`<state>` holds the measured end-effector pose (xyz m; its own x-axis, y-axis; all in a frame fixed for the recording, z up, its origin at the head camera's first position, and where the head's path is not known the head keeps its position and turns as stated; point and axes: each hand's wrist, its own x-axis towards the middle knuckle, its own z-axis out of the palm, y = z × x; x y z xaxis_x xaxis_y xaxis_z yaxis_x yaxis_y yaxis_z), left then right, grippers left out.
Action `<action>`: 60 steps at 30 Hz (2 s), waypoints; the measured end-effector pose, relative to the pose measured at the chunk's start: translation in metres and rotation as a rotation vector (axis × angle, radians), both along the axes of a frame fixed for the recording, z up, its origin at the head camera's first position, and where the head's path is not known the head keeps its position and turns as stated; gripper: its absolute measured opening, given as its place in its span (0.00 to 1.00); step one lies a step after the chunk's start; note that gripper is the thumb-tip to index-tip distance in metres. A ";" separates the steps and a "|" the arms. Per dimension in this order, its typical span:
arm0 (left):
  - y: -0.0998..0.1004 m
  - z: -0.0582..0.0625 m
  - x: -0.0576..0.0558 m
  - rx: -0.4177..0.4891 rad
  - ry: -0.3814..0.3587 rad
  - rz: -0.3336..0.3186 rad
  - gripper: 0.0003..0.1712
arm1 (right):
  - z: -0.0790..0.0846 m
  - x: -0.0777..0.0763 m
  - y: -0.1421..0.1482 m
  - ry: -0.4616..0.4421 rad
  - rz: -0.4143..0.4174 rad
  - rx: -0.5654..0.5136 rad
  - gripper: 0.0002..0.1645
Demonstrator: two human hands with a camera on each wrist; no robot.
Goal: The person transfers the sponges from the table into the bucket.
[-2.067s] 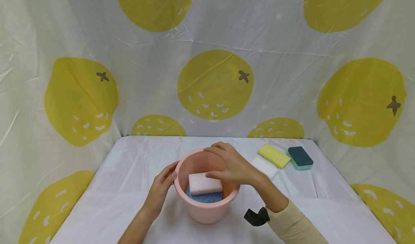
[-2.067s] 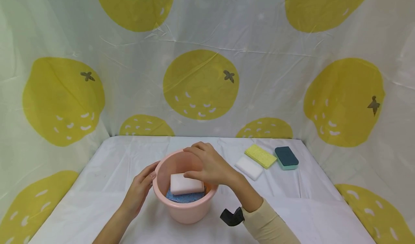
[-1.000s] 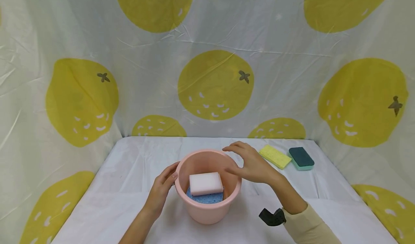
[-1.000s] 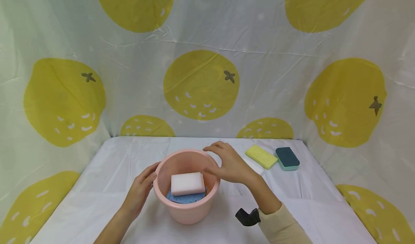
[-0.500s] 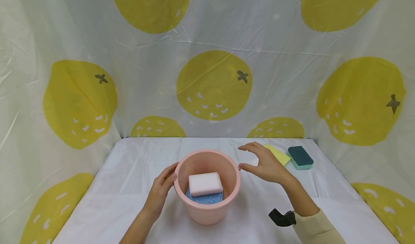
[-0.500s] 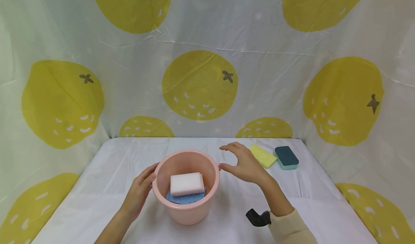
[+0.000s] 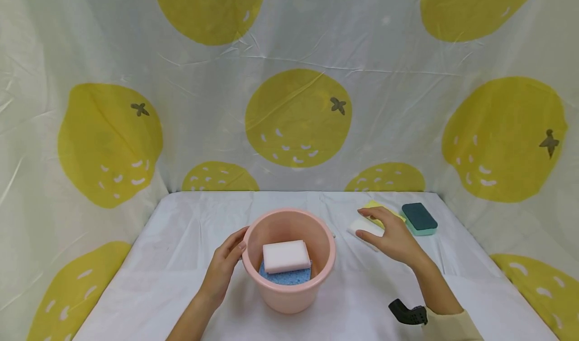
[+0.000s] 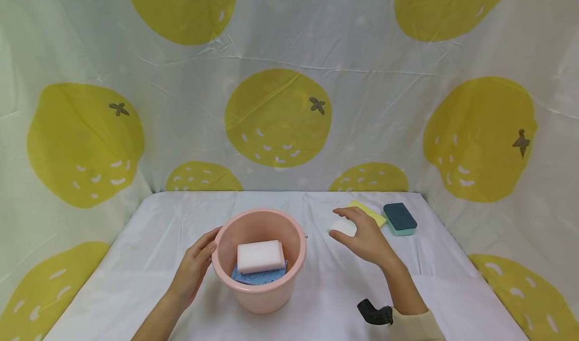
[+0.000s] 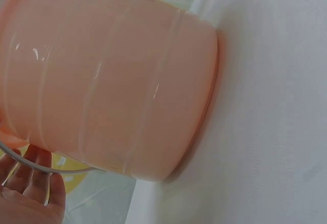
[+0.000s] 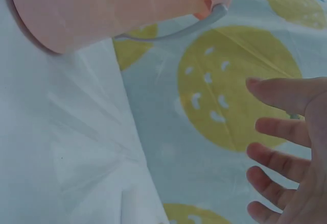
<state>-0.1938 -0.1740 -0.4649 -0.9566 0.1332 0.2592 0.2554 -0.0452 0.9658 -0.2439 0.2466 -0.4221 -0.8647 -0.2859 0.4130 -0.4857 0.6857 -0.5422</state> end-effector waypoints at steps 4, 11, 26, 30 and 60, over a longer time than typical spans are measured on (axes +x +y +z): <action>0.000 0.000 0.000 -0.001 0.008 -0.001 0.25 | -0.003 0.001 0.009 -0.010 -0.034 -0.004 0.34; 0.000 0.000 0.001 -0.005 0.000 0.004 0.25 | -0.012 0.002 0.022 -0.075 -0.094 -0.001 0.35; 0.004 0.002 0.000 -0.001 -0.011 0.011 0.25 | -0.023 -0.007 0.051 -0.163 -0.173 0.004 0.38; 0.002 0.002 0.003 -0.010 -0.028 0.024 0.25 | -0.027 -0.009 0.059 -0.185 -0.185 -0.001 0.39; 0.002 0.002 0.005 0.016 -0.031 0.005 0.25 | -0.088 -0.056 0.152 -0.346 -0.592 -0.031 0.71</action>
<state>-0.1891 -0.1717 -0.4628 -0.9647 0.1250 0.2318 0.2260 -0.0591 0.9723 -0.2999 0.3989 -0.5099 -0.9554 0.2828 0.0855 0.1705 0.7640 -0.6223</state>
